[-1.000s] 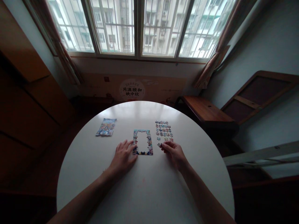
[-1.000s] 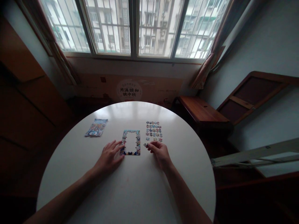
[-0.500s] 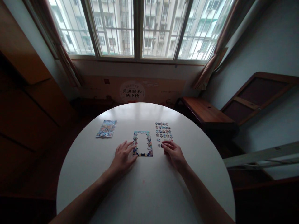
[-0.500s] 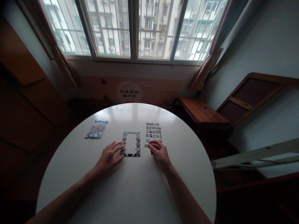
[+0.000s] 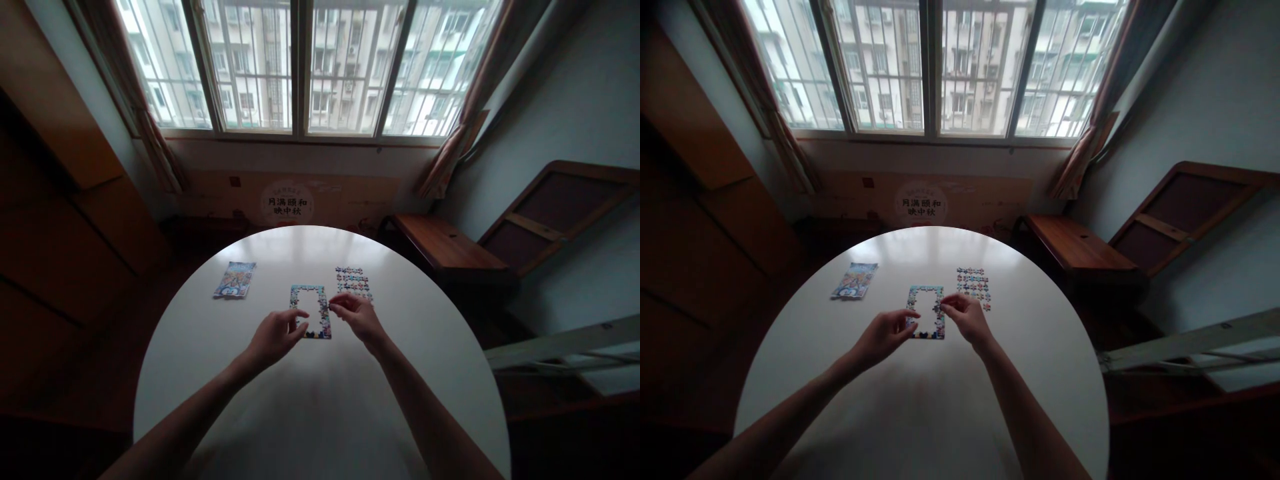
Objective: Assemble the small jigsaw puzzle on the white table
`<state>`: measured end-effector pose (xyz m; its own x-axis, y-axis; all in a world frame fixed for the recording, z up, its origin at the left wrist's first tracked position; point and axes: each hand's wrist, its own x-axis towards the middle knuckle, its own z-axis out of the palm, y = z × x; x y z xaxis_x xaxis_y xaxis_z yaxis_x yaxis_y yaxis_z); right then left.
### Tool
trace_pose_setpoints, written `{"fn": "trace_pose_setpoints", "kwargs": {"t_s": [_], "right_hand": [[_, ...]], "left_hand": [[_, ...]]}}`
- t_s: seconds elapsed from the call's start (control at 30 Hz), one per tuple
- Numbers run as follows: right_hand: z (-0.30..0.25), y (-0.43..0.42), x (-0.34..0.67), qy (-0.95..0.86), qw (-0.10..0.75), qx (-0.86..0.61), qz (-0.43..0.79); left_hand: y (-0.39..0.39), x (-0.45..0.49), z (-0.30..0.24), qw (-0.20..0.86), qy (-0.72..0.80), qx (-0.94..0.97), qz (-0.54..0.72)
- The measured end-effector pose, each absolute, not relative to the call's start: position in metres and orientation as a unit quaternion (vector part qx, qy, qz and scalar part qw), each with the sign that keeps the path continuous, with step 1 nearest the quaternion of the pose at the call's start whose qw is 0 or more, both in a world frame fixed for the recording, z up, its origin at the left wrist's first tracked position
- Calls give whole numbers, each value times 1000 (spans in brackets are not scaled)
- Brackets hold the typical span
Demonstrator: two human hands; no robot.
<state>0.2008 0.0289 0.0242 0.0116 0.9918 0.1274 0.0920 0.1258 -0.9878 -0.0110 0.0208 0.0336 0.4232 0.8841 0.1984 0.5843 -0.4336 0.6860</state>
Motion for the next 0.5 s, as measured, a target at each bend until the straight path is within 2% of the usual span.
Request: {"fn": "trace_pose_setpoints", "kwargs": {"t_s": [0.2,0.33,0.5], "right_hand": [[-6,23,198,-612,442,-537,377],[-4,18,198,-629,439,-559,315],[-10,18,196,-631,423,-552,343]], "left_hand": [[23,-5,4,166,385,855,306],[23,-12,-4,193,416,838,297],[19,-13,-7,223,428,836,262]]}}
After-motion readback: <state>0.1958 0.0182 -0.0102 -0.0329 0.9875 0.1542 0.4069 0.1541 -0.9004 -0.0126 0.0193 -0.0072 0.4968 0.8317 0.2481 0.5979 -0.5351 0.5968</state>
